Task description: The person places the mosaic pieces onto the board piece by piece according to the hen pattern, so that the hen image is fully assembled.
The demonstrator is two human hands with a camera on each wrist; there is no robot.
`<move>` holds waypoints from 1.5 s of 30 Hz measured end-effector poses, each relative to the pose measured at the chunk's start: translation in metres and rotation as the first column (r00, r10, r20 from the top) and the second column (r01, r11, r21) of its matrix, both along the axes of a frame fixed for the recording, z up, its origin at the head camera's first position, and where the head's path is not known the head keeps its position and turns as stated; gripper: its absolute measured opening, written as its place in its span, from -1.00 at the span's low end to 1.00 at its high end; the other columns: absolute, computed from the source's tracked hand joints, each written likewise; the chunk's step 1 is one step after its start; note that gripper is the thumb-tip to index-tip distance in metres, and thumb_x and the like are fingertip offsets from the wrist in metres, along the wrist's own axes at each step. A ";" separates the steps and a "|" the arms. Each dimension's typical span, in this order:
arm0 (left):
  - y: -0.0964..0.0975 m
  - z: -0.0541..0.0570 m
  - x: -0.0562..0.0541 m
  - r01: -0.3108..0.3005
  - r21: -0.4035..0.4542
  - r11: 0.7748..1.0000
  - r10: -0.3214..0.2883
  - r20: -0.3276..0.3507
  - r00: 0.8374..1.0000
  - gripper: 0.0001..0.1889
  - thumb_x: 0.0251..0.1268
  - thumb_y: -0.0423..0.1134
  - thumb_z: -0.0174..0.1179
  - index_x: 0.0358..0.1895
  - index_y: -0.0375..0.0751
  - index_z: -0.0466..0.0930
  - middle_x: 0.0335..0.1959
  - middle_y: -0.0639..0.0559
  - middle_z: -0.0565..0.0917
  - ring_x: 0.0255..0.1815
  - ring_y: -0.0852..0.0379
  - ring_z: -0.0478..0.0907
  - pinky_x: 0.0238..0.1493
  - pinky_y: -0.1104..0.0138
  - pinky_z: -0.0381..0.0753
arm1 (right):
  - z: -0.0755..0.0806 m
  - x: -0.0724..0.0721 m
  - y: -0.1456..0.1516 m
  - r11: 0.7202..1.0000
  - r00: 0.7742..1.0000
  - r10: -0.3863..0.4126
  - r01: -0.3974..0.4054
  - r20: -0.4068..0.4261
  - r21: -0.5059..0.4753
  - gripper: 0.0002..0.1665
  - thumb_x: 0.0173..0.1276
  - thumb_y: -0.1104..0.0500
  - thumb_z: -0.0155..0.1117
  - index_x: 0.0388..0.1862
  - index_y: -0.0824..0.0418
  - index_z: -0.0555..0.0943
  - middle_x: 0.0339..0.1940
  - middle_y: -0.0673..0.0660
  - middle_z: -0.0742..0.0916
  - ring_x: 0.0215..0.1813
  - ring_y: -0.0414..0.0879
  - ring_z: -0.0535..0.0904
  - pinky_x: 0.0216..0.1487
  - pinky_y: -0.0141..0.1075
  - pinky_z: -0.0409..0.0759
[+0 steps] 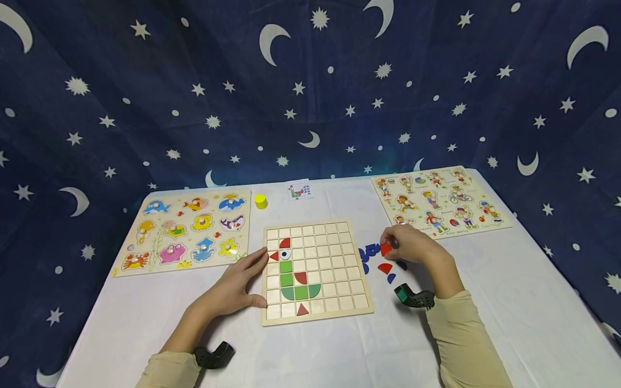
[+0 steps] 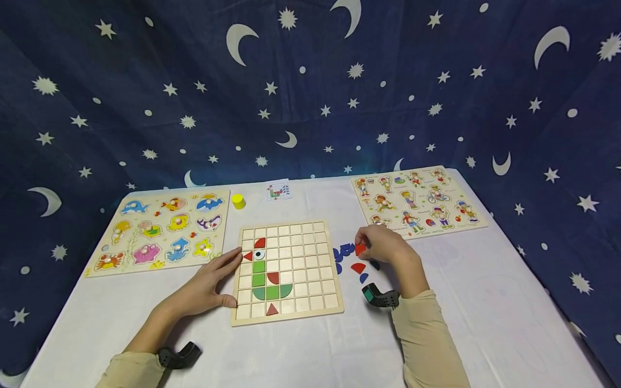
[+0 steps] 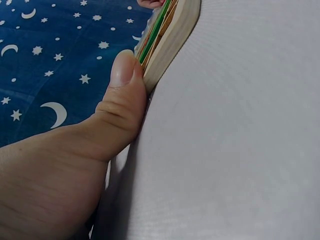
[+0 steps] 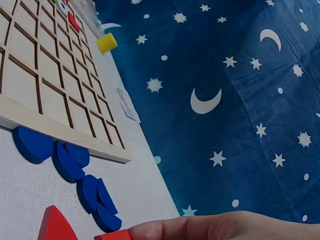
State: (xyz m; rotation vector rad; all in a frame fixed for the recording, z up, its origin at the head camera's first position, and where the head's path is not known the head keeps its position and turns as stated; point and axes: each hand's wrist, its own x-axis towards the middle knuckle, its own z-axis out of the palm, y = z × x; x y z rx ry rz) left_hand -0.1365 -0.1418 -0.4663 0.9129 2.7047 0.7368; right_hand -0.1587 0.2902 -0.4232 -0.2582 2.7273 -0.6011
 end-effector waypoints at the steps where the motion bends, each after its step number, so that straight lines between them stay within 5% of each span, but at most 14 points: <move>1: 0.000 0.000 0.000 -0.001 0.000 1.000 0.001 0.001 1.000 0.15 -0.25 0.38 0.31 0.48 -0.11 0.09 0.55 0.07 0.02 0.53 -0.11 0.00 0.39 -0.13 0.13 | 0.000 0.000 0.000 1.000 1.000 -0.001 0.001 -0.003 -0.001 -0.71 0.06 0.23 0.49 -0.24 0.17 0.60 -0.41 0.03 0.59 -0.33 -0.10 0.43 -0.27 -0.28 0.41; 14: 0.000 0.001 0.001 -0.002 -0.001 1.000 0.002 -0.003 1.000 0.14 -0.23 0.35 0.33 0.48 -0.13 0.09 0.55 0.05 0.02 0.53 -0.13 0.00 0.38 -0.15 0.13 | 0.002 -0.001 -0.001 0.999 0.998 0.019 -0.022 -0.061 -0.045 -0.80 0.12 0.27 0.43 -0.35 0.17 0.55 -0.45 0.03 0.57 -0.34 -0.12 0.42 -0.26 -0.28 0.41; 22: -0.001 -0.001 -0.001 0.004 0.004 1.000 -0.004 -0.021 1.000 0.14 -0.23 0.37 0.30 0.47 -0.14 0.10 0.55 0.04 0.04 0.52 -0.14 0.02 0.37 -0.16 0.15 | 0.008 -0.002 -0.008 0.996 0.978 -0.001 -0.017 -0.209 -0.084 -0.89 0.20 0.30 0.35 -0.36 0.13 0.59 -0.42 0.00 0.65 -0.29 -0.11 0.52 -0.15 -0.19 0.52; 27: -0.001 -0.001 0.000 0.000 -0.002 1.000 0.000 -0.010 1.000 0.15 -0.23 0.37 0.29 0.48 -0.14 0.09 0.55 0.04 0.02 0.53 -0.14 0.00 0.38 -0.16 0.14 | 0.012 0.001 -0.032 0.988 0.945 0.003 -0.052 -0.326 -0.143 -0.90 0.23 0.28 0.34 -0.32 0.08 0.64 -0.36 -0.03 0.66 -0.27 -0.15 0.56 -0.17 -0.19 0.57; 33: -0.001 0.000 0.000 0.004 0.005 1.000 -0.004 -0.016 1.000 0.14 -0.24 0.36 0.31 0.47 -0.15 0.10 0.55 0.03 0.03 0.52 -0.14 0.02 0.37 -0.16 0.14 | 0.006 0.008 -0.076 0.958 0.922 0.091 -0.185 -0.376 -0.221 -0.88 0.22 0.24 0.35 -0.27 0.06 0.67 -0.32 -0.07 0.67 -0.26 -0.25 0.57 -0.19 -0.31 0.58; 45: -0.001 0.000 -0.001 -0.001 0.006 1.000 0.001 -0.014 1.000 0.15 -0.26 0.38 0.30 0.47 -0.14 0.11 0.55 0.05 0.03 0.53 -0.13 0.01 0.38 -0.15 0.14 | -0.014 0.022 -0.129 0.930 0.926 0.178 -0.269 -0.332 -0.251 -0.88 0.21 0.19 0.38 -0.26 0.01 0.69 -0.34 -0.15 0.69 -0.28 -0.29 0.52 -0.17 -0.39 0.54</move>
